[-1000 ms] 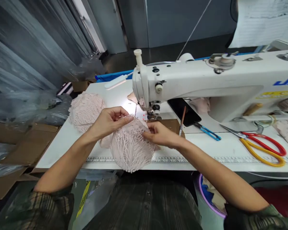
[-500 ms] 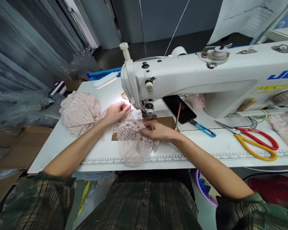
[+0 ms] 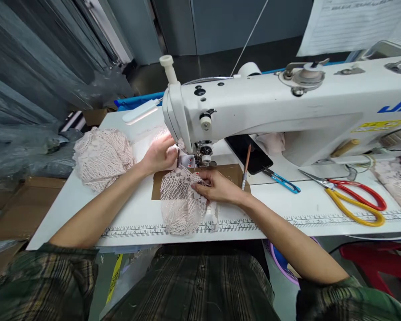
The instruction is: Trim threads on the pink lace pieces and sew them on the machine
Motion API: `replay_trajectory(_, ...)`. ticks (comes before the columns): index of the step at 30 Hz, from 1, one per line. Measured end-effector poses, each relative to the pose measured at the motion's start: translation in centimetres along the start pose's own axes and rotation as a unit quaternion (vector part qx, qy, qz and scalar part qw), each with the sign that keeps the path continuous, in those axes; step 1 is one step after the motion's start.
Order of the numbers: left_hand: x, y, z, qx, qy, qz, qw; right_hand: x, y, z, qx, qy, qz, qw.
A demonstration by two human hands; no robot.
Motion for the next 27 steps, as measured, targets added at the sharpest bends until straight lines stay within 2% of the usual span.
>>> replay_trajectory(3, -3.3, -2.3, 0.8, 0.084, -0.097, 0.078, 0.989, 0.3, -0.1, 0.0, 0.004, -0.027, -0.025, 0.999)
replay_trajectory(5, -4.5, -3.1, 1.1, 0.118, -0.124, 0.105, 0.98, 0.5, -0.2, -0.1, 0.023, -0.007, -0.027, 0.999)
replay_trajectory(7, -4.3, -3.4, 0.9, 0.131, -0.154, 0.058, 0.978, 0.5, -0.3, -0.3, 0.048, 0.016, -0.009, 0.999)
replay_trajectory(10, -2.6, -3.2, -0.6, 0.135, -0.2, -0.079, 0.967, 0.4, -0.7, -1.1, 0.076, 0.017, 0.036, 0.996)
replay_trajectory(11, -2.0, -3.2, -1.3, 0.132, -0.196, -0.109, 0.966, 0.3, -0.8, -1.4, 0.072, 0.004, 0.049, 0.996)
replay_trajectory(13, -1.0, -3.1, -2.5, 0.106, -0.134, -0.119, 0.978, 0.3, -0.8, -2.3, 0.027, -0.056, 0.07, 0.996)
replay_trajectory(16, -0.4, -3.2, -3.2, 0.021, 0.052, -0.071, 0.996, 0.5, -0.5, -3.3, -0.079, -0.177, 0.081, 0.978)
replay_trajectory(18, -0.8, -3.4, -2.8, -0.034, 0.133, -0.023, 0.99, 0.7, -0.4, -3.4, -0.116, -0.219, 0.078, 0.966)
replay_trajectory(19, -1.2, -3.6, -2.4, -0.041, 0.14, 0.008, 0.989, 0.8, -0.4, -3.2, -0.12, -0.225, 0.077, 0.964)
replay_trajectory(20, -1.6, -3.8, -1.9, -0.027, 0.125, 0.044, 0.991, 0.8, -0.3, -3.1, -0.122, -0.23, 0.079, 0.962)
replay_trajectory(23, -2.9, -4.7, -0.6, 0.082, 0.029, 0.151, 0.985, 0.8, -0.4, -2.6, -0.142, -0.257, 0.079, 0.952)
replay_trajectory(25, -3.5, -5.3, -0.1, 0.131, 0.007, 0.184, 0.974, 0.6, -0.5, -2.5, -0.164, -0.265, 0.072, 0.948)
replay_trajectory(27, -4.0, -5.7, 0.3, 0.145, 0.038, 0.181, 0.972, 0.2, -0.5, -2.5, -0.19, -0.251, 0.065, 0.947)
Point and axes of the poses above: each hand's wrist, its own y-axis towards the middle knuckle, its own z-axis out of the palm, x = y × z, the point moved 3 cm from there along y, towards the middle knuckle, and after that the axes turned 5 degrees about -x, right-handed, at the moved point
